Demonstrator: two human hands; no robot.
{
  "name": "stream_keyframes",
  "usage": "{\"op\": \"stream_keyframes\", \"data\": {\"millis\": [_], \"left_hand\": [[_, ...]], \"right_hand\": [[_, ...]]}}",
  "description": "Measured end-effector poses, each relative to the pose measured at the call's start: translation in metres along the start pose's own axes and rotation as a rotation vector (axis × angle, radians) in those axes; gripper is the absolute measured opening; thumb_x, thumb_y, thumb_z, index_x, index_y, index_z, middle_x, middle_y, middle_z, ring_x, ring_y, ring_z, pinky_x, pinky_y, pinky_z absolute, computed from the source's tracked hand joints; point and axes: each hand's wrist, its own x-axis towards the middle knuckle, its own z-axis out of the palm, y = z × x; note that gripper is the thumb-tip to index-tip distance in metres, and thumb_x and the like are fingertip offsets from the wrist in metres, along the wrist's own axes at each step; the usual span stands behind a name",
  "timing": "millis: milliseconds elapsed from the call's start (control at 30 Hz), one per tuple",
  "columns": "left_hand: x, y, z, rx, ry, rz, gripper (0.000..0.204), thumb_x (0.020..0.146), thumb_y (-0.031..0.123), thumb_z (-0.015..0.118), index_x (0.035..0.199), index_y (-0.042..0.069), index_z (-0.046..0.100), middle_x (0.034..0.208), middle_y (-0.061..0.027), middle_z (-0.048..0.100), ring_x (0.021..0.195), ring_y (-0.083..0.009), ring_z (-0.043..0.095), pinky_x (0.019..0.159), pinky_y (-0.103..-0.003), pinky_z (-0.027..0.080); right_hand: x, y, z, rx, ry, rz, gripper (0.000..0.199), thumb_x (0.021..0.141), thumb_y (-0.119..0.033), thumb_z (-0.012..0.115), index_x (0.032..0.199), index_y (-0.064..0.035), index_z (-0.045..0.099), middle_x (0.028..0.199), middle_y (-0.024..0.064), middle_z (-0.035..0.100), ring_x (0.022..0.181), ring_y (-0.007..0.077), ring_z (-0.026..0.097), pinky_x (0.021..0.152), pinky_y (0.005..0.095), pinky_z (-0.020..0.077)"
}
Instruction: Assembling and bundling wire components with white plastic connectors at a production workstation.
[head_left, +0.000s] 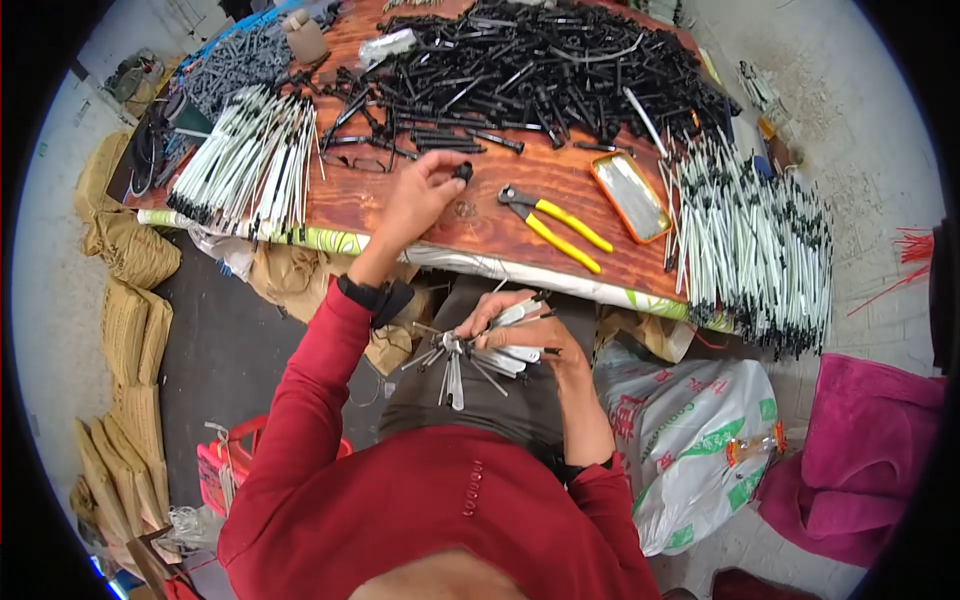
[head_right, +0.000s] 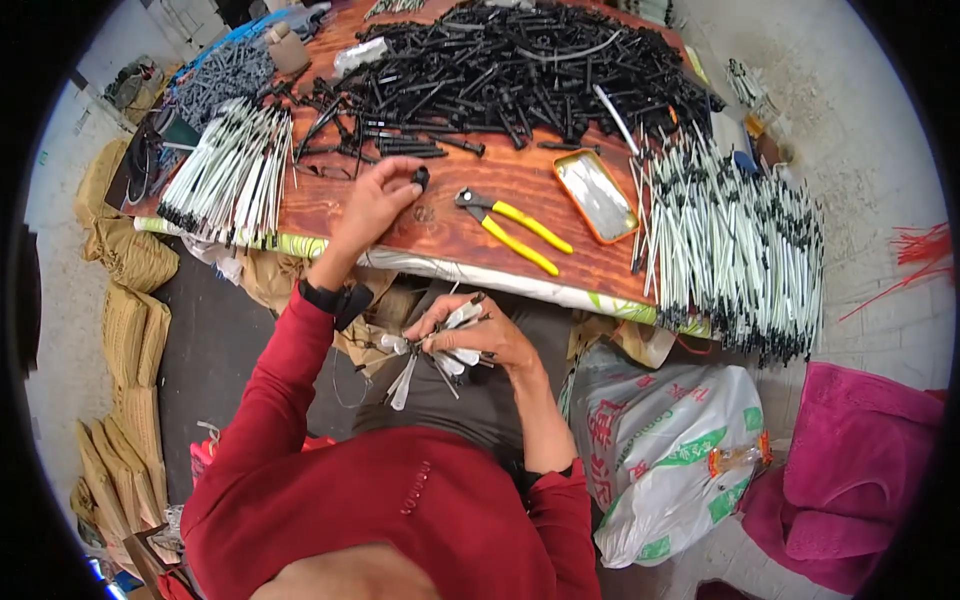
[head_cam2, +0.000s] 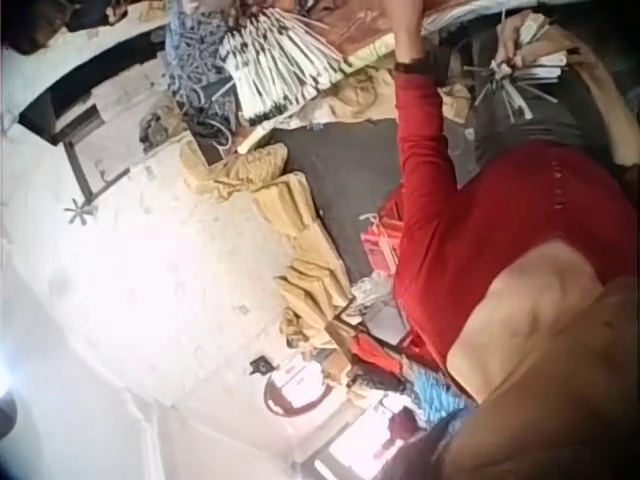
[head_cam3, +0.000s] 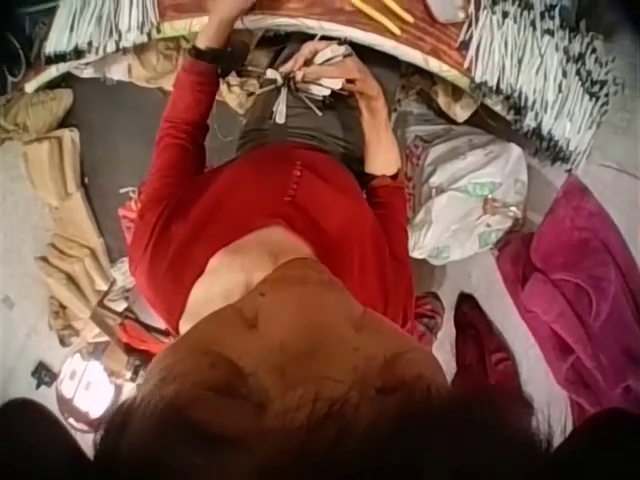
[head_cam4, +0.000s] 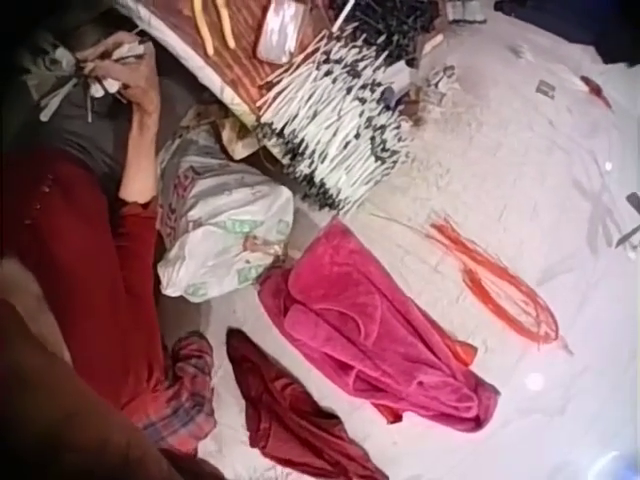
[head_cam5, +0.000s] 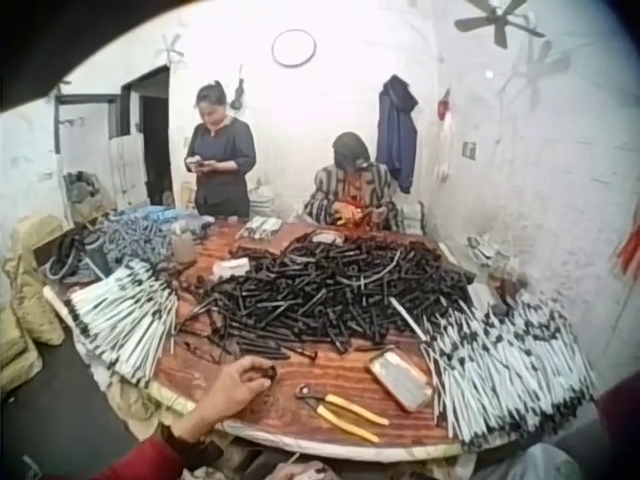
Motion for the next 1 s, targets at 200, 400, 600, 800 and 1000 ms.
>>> {"op": "stream_keyframes", "data": {"millis": [200,400,600,800,1000], "left_hand": [[0.006,-0.002,0.000,0.255,0.071,0.091,0.031,0.091,-0.003,0.067,0.121,0.000,0.063,0.110,-0.0017,0.067,0.095,-0.0086,0.064,0.083,-0.024,0.054],[0.012,0.021,0.003,0.613,0.064,0.214,0.038,0.087,0.000,0.071,0.124,0.001,0.063,0.110,-0.0098,0.062,0.089,-0.0160,0.066,0.080,-0.029,0.055],[0.038,0.039,-0.008,0.785,-0.109,0.261,0.043,0.086,0.009,0.075,0.126,0.001,0.063,0.114,-0.0133,0.060,0.089,-0.0218,0.067,0.078,-0.034,0.055],[0.087,0.055,-0.008,0.800,-0.125,0.246,0.041,0.087,0.012,0.072,0.127,0.002,0.064,0.099,-0.0117,0.064,0.087,-0.0240,0.066,0.079,-0.037,0.054],[0.117,0.036,0.026,0.878,-0.138,0.339,0.033,0.088,0.012,0.070,0.120,0.002,0.068,0.087,-0.0119,0.065,0.081,-0.0288,0.064,0.078,-0.039,0.053]], "right_hand": [[0.002,0.009,-0.003,0.026,-0.039,-0.017,0.014,0.081,0.001,0.075,0.094,0.0019,0.070,0.104,0.0172,0.074,0.103,0.0220,0.070,0.090,0.0344,0.0550],[0.000,0.008,-0.002,0.040,-0.025,-0.003,0.014,0.082,0.000,0.075,0.094,0.0020,0.070,0.104,0.0176,0.074,0.103,0.0228,0.070,0.091,0.0347,0.0545],[0.001,0.008,-0.005,0.039,-0.031,-0.004,0.014,0.082,-0.001,0.076,0.094,0.0020,0.070,0.104,0.0175,0.074,0.104,0.0228,0.069,0.091,0.0349,0.0543],[-0.001,0.008,-0.006,0.028,-0.039,-0.023,0.014,0.082,-0.001,0.076,0.095,0.0016,0.070,0.105,0.0170,0.074,0.104,0.0224,0.069,0.092,0.0352,0.0540],[-0.004,0.001,0.001,0.026,-0.026,0.034,0.015,0.081,0.000,0.076,0.095,0.0006,0.070,0.106,0.0157,0.074,0.105,0.0214,0.069,0.093,0.0350,0.0537]]}}
